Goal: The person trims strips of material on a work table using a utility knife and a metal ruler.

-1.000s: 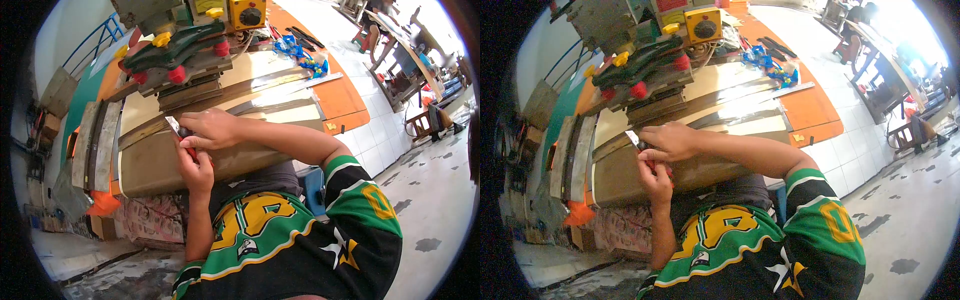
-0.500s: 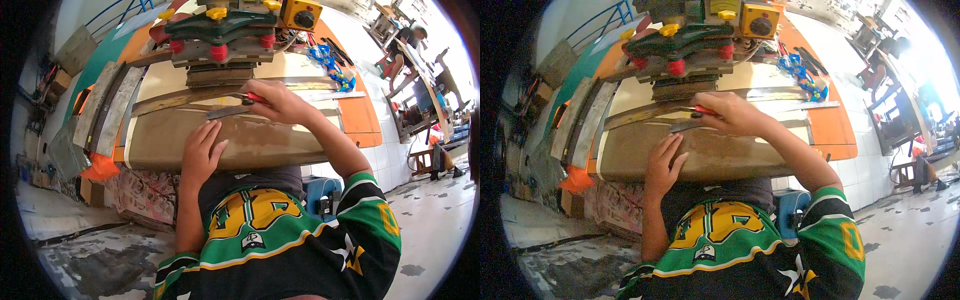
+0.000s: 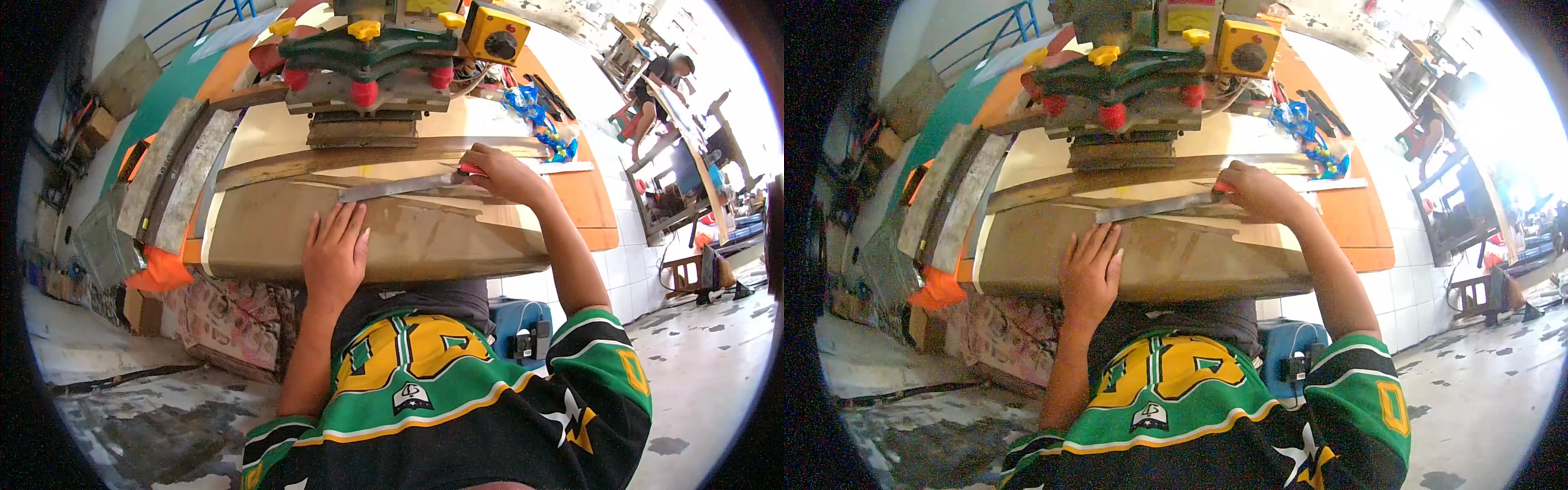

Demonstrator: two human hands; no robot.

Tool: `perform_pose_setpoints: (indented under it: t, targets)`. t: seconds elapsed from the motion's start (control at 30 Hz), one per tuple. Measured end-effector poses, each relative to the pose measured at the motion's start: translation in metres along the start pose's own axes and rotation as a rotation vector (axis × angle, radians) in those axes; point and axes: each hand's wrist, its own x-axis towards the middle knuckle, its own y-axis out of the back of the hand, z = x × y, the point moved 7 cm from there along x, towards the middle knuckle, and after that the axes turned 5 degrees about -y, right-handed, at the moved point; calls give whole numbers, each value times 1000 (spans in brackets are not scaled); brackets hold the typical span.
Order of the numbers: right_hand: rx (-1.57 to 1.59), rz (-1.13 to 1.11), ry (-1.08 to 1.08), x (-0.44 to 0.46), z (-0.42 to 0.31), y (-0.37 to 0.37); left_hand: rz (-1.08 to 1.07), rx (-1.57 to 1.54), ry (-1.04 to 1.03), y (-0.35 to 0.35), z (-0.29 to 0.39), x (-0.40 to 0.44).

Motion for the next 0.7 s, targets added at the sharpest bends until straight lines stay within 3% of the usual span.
perform_pose_setpoints:
  t: [0.2, 0.47, 0.7]
  targets:
    - [8, 23, 45, 3, 4, 4, 13, -13, -11, 0, 0, 0]
    - [-253, 120, -11, -27, -10, 46, 49, 43, -25, 0, 1, 0]
    - [-298, 97, -211, -48, 44, 68, 65, 39, -22, 3, 2, 1]
